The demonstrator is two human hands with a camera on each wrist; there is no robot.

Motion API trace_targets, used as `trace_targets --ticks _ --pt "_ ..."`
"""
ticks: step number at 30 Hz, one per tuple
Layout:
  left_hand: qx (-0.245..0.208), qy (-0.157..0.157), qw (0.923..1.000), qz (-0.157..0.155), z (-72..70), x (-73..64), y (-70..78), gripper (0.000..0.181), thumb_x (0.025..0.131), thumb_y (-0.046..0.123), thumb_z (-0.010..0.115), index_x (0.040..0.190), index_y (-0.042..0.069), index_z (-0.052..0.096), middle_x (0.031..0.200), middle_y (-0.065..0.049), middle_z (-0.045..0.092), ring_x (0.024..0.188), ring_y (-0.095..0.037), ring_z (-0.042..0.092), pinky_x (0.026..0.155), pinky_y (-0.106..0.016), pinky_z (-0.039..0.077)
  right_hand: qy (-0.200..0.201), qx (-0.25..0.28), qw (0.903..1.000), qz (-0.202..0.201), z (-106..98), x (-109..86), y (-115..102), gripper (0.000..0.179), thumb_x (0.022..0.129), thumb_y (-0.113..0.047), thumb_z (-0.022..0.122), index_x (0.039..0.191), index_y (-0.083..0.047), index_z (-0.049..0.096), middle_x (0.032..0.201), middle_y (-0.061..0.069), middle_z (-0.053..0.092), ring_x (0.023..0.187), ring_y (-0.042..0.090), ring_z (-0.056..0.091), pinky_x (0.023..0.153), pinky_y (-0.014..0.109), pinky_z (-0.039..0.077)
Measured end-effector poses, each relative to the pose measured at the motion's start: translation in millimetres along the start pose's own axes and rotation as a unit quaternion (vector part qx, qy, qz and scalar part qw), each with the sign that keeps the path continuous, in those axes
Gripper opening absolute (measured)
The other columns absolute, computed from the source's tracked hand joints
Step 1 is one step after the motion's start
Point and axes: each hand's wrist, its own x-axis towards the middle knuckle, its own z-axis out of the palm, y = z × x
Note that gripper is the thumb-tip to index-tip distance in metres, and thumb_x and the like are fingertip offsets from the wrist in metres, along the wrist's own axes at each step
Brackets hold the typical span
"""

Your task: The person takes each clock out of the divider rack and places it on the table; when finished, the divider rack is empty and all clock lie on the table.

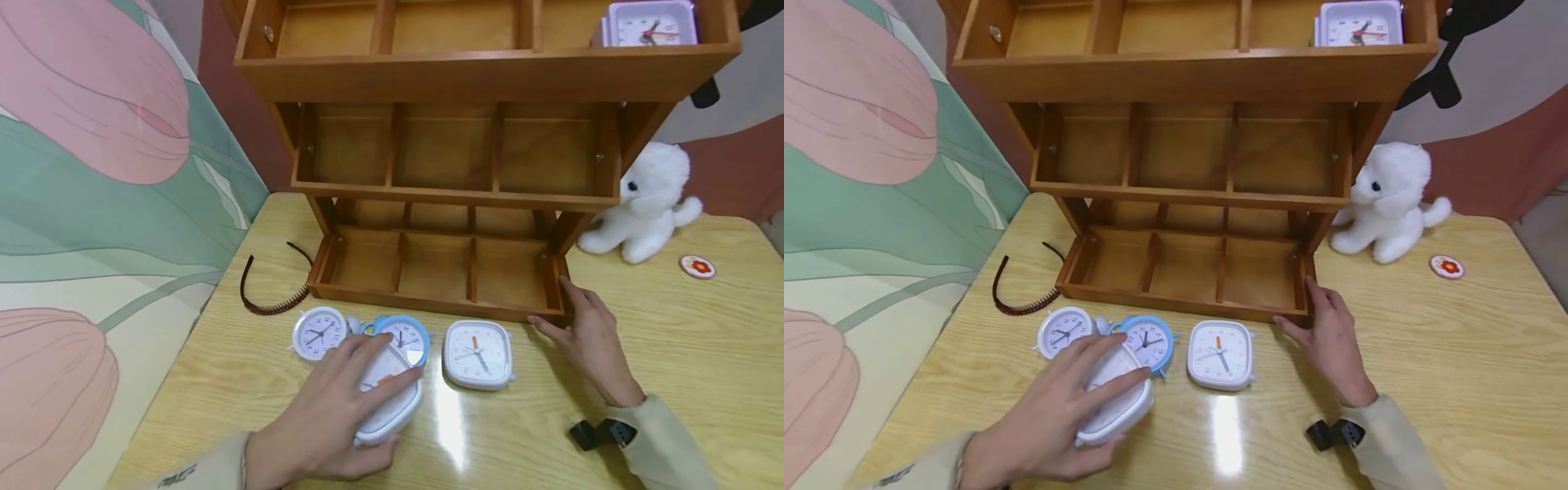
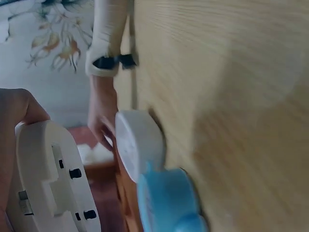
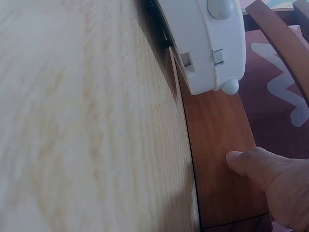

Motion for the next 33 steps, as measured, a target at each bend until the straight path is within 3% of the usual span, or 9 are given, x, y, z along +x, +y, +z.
trace_targets --ticks 5,7,13,17,20,23,29,33 --pt "0.023 -0.002 0.9981 -0.057 -1.9 -32.2 -8.5 0.083 0.057 0.047 0.078 0.135 0.03 0.055 0.137 -0.016 0.049 0.115 -0.032 0.05 0.086 -0.052 0.048 0.0 0.0 1.0 0.001 1 -1.3 -1 0.081 0.069 -0.017 0.086 0.134 0.012 0.047 0.108 0.035 0.058 0.092 0.046 0.056 0.074 0.06 0.046" --pt "0.031 0.002 0.9961 -0.082 -3.7 -44.4 -11.8 0.079 0.06 0.047 0.076 0.135 0.029 0.056 0.137 -0.017 0.049 0.114 -0.033 0.049 0.086 -0.053 0.047 0.002 0.0 1.0 -0.001 1 -2.5 -1 0.081 0.069 -0.017 0.086 0.133 0.012 0.047 0.107 0.035 0.058 0.09 0.045 0.056 0.073 0.059 0.045" --pt "0.049 0.024 0.9882 -0.143 3.9 -73.8 -13.5 0.059 0.082 0.058 0.048 0.133 0.029 0.058 0.135 -0.02 0.051 0.112 -0.036 0.05 0.081 -0.055 0.047 0.011 0.001 0.9999 -0.007 1 -5.8 2 0.081 0.068 -0.018 0.087 0.133 0.012 0.048 0.108 0.036 0.058 0.091 0.046 0.056 0.073 0.06 0.044" --pt "0.072 0.053 0.9805 -0.175 16.7 -88.3 -10.2 0.061 0.087 0.062 0.034 0.127 0.027 0.063 0.13 -0.022 0.054 0.106 -0.037 0.053 0.074 -0.055 0.05 0.015 0.003 0.9998 -0.01 2 -5.4 3 0.081 0.068 -0.017 0.087 0.132 0.013 0.048 0.108 0.036 0.058 0.092 0.047 0.056 0.074 0.061 0.044" --pt "0.09 0.09 0.9735 -0.19 28.6 -97.6 -6.6 0.062 0.086 0.062 0.033 0.123 0.025 0.066 0.124 -0.025 0.057 0.099 -0.04 0.055 0.069 -0.055 0.05 0.016 0.007 0.9997 -0.016 3 -3.2 1 0.08 0.068 -0.016 0.087 0.132 0.012 0.049 0.106 0.035 0.059 0.091 0.046 0.056 0.073 0.059 0.045" --pt "0.101 0.103 0.9676 -0.207 40.8 -104.8 -2.4 0.063 0.086 0.063 0.034 0.122 0.024 0.067 0.123 -0.025 0.057 0.097 -0.043 0.056 0.065 -0.055 0.049 0.021 0.005 0.9995 -0.024 5 -0.8 1 0.08 0.067 -0.016 0.087 0.131 0.012 0.049 0.105 0.034 0.059 0.087 0.044 0.056 0.07 0.057 0.046" --pt "0.118 0.064 0.9661 -0.22 57.7 -110.6 1.0 0.067 0.086 0.064 0.029 0.126 0.023 0.064 0.124 -0.026 0.053 0.097 -0.044 0.055 0.061 -0.053 0.049 0.02 -0.002 0.9996 -0.018 4 -0.5 2 0.081 0.067 -0.015 0.087 0.132 0.013 0.049 0.104 0.035 0.058 0.087 0.045 0.057 0.069 0.058 0.046" --pt "0.122 0.061 0.9634 -0.231 63.0 -111.5 1.5 0.066 0.087 0.064 0.028 0.128 0.024 0.063 0.124 -0.026 0.053 0.097 -0.043 0.054 0.06 -0.051 0.047 0.017 0.0 0.9997 -0.017 3 0.4 2 0.081 0.067 -0.015 0.087 0.132 0.013 0.048 0.106 0.035 0.058 0.09 0.046 0.056 0.071 0.059 0.046"
